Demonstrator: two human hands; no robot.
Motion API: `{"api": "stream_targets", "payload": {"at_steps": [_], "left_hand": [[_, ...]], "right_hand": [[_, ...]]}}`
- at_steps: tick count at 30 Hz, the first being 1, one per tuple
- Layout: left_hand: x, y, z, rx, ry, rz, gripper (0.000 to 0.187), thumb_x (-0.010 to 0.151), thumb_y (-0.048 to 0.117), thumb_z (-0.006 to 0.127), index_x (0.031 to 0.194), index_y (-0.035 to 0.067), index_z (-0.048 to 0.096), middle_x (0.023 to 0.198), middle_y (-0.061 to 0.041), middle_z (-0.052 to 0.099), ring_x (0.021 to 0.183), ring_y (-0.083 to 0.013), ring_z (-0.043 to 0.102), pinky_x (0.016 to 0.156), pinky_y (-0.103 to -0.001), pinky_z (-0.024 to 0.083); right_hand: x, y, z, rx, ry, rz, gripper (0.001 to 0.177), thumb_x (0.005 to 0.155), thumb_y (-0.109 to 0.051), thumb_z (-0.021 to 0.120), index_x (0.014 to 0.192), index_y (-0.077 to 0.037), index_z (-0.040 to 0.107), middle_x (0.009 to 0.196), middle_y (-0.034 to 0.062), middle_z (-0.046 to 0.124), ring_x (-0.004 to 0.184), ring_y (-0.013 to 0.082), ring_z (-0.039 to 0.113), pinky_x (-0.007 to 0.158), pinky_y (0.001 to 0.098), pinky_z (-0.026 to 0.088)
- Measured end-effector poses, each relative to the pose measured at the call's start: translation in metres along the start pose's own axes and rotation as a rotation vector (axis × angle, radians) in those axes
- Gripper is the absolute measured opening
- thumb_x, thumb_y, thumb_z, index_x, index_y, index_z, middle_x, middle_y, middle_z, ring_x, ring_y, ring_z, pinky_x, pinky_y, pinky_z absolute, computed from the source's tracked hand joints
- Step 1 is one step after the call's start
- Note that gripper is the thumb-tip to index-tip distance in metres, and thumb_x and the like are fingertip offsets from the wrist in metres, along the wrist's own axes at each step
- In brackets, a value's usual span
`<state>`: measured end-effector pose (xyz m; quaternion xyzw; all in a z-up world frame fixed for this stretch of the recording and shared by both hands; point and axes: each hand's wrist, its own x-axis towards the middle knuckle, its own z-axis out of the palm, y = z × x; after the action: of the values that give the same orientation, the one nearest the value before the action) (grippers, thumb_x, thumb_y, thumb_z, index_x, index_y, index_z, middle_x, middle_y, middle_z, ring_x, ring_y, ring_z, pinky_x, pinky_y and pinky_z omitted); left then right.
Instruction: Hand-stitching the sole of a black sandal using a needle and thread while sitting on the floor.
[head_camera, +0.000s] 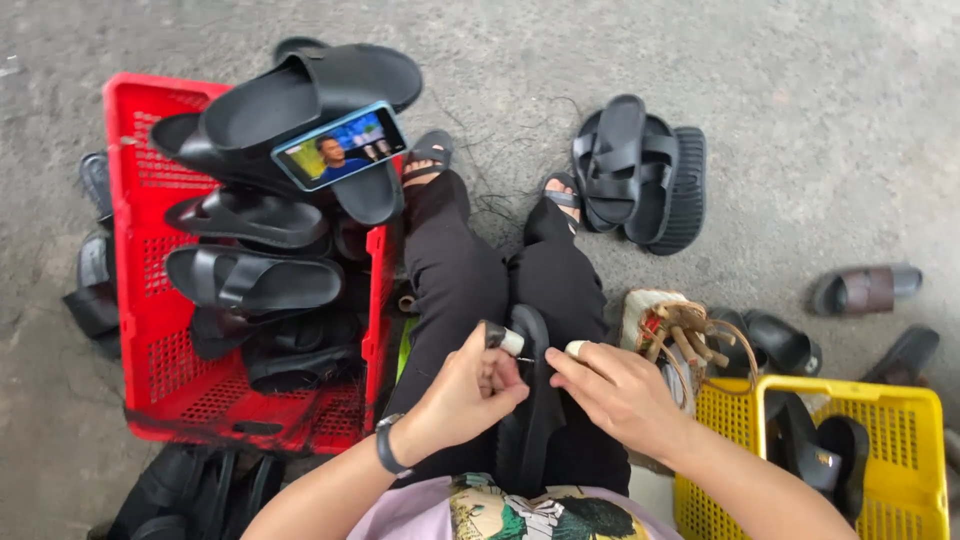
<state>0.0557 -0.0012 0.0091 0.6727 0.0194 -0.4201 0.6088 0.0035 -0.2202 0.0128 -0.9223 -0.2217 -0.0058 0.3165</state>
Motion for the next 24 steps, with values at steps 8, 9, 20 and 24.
{"api": "stream_targets", "payload": {"at_steps": [8,9,20,24], "left_hand": [[0.007,-0.004,0.020,0.752,0.148,0.729,0.018,0.083,0.009,0.069,0.078,0.003,0.052,0.077,-0.007,0.041,0.064,-0.0271,0.046,0.049,-0.038,0.040],[0.004,-0.004,0.022,0.750,0.148,0.722,0.018,0.083,0.009,0.069,0.078,0.003,0.052,0.077,-0.007,0.041,0.064,-0.0271,0.046,0.049,-0.038,0.040],[-0.016,-0.013,0.024,0.777,0.291,1.060,0.015,0.084,-0.004,0.068,0.073,0.001,0.058,0.084,-0.012,0.049,0.056,-0.0220,0.040,0.046,-0.029,0.039],[-0.014,-0.016,0.021,0.758,0.256,1.064,0.023,0.085,-0.001,0.071,0.072,0.001,0.051,0.085,-0.013,0.049,0.057,-0.0225,0.041,0.047,-0.029,0.039]], "right_hand": [[-0.010,0.014,-0.071,-0.574,-0.432,0.019,0.056,0.073,-0.016,0.056,0.121,-0.043,0.055,0.092,-0.0020,0.049,0.046,0.0112,0.059,0.031,0.0281,0.039],[-0.012,0.014,-0.064,-0.569,-0.437,0.018,0.056,0.073,-0.016,0.056,0.121,-0.043,0.055,0.092,-0.0020,0.049,0.046,0.0112,0.059,0.031,0.0281,0.039],[-0.044,0.009,-0.010,1.057,0.093,0.483,0.017,0.079,0.003,0.068,0.094,-0.004,0.071,0.094,0.0106,0.070,0.086,0.0197,0.067,0.079,0.0297,0.056],[-0.026,0.014,-0.043,1.415,0.504,0.373,0.015,0.097,-0.008,0.044,0.110,-0.007,0.052,0.068,0.0171,0.051,0.046,0.0188,0.045,0.038,0.0266,0.038]]}}
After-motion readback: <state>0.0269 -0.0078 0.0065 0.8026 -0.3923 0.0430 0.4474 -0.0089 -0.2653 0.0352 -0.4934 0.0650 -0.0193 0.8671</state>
